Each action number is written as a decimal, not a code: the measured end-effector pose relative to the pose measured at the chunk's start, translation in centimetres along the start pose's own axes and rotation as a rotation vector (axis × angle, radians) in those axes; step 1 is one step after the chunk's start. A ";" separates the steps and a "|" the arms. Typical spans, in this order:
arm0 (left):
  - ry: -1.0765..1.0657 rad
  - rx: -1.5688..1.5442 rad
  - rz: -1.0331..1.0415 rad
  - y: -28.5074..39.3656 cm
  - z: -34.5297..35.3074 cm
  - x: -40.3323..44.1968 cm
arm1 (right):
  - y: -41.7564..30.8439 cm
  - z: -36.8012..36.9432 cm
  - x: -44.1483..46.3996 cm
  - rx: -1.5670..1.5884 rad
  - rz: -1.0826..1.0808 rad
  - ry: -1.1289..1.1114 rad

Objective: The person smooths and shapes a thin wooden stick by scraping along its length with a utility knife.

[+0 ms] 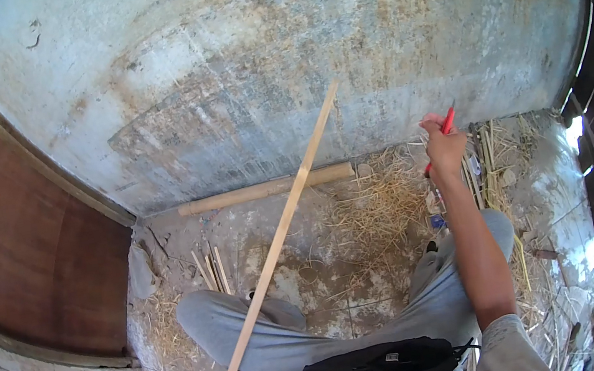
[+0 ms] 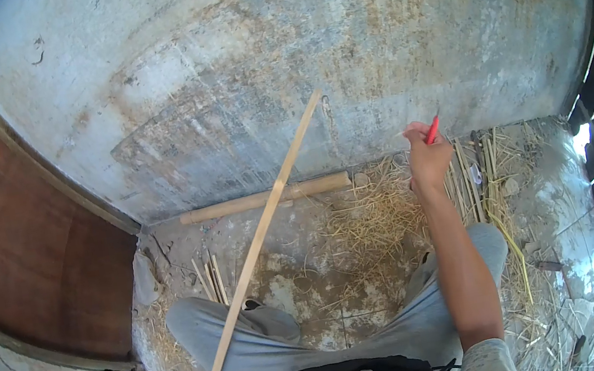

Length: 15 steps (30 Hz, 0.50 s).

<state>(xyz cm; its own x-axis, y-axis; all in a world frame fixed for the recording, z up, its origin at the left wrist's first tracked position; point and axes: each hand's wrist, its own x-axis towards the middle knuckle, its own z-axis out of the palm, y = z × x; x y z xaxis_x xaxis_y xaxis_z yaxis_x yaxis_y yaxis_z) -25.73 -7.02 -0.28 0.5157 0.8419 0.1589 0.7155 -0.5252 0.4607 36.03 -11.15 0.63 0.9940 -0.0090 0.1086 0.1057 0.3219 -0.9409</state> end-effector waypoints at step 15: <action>0.017 -0.243 0.114 10.2 -0.2 9.9 | -8.4 0.4 -12.4 -0.626 -0.121 -0.850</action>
<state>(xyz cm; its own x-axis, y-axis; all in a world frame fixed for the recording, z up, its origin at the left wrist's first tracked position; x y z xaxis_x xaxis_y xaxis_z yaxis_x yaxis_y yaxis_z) -13.47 -4.04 6.18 0.5770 0.7822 0.2349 0.5184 -0.5730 0.6347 22.84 -13.41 7.30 0.6567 0.7338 0.1738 0.4383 -0.1839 -0.8798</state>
